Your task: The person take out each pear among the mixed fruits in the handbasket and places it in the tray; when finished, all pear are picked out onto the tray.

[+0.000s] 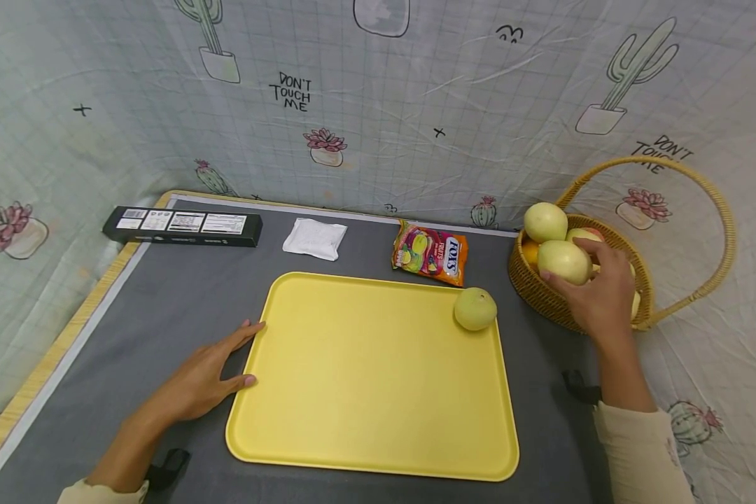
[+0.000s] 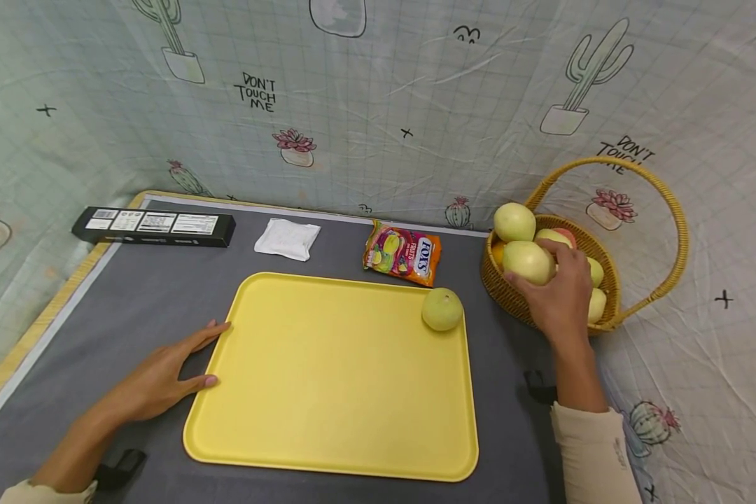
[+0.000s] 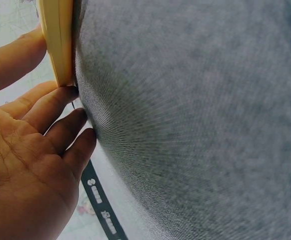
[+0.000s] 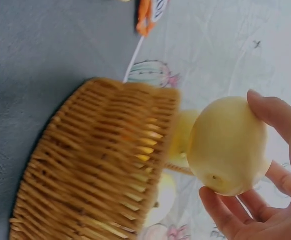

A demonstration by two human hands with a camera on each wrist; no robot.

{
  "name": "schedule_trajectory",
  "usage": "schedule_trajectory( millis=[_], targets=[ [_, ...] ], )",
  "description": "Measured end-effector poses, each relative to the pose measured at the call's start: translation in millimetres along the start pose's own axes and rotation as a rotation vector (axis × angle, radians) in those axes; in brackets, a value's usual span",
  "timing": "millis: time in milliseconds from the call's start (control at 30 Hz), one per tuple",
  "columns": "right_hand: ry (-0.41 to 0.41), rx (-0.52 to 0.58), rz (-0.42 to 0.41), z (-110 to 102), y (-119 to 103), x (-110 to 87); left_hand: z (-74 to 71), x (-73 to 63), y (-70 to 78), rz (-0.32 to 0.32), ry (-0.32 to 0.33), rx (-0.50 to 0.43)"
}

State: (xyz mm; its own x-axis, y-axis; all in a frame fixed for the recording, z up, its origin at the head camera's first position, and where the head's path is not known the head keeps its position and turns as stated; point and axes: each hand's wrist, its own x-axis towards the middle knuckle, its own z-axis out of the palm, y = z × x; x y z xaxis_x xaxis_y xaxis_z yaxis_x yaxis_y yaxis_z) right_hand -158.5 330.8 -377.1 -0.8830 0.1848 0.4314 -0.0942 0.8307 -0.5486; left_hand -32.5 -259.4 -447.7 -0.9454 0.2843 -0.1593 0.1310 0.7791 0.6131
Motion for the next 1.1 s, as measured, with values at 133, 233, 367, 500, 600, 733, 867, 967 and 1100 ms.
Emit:
schedule_trajectory(
  millis=[133, 233, 367, 500, 600, 733, 867, 967, 1100],
  targets=[
    [0.025, 0.016, -0.035, -3.6, -12.0, -4.9, -0.4, -0.1, 0.1, -0.007, -0.004, 0.001],
    [0.026, 0.04, -0.043, -5.8, -22.0, -9.2, -0.5, -0.3, 1.0, -0.005, -0.003, 0.002],
    [0.013, 0.069, -0.058, -6.4, -34.8, -14.9, -0.6, -0.7, 1.3, -0.012, -0.005, 0.005],
    [-0.014, 0.092, -0.074, -5.4, -46.4, -21.0, -0.4, -0.9, -0.2, -0.01, -0.003, 0.009],
    [-0.031, 0.103, -0.096, -3.9, -54.7, -25.2, -0.3, -0.6, -1.2, -0.014, -0.005, 0.007],
    [-0.049, 0.119, -0.137, -0.8, -64.7, -30.1, -0.9, 0.4, -1.1, -0.029, -0.014, 0.002],
    [-0.088, 0.137, -0.162, 3.6, -73.0, -34.8, -1.1, 0.5, -1.3, -0.022, -0.012, 0.001],
    [-0.125, 0.148, -0.178, 7.5, -78.8, -37.9, -1.1, 0.2, -1.5, -0.013, -0.009, 0.0],
    [-0.174, 0.156, -0.196, 13.5, -85.9, -42.0, -0.7, 0.4, -1.8, -0.013, -0.011, -0.004]
  ],
)
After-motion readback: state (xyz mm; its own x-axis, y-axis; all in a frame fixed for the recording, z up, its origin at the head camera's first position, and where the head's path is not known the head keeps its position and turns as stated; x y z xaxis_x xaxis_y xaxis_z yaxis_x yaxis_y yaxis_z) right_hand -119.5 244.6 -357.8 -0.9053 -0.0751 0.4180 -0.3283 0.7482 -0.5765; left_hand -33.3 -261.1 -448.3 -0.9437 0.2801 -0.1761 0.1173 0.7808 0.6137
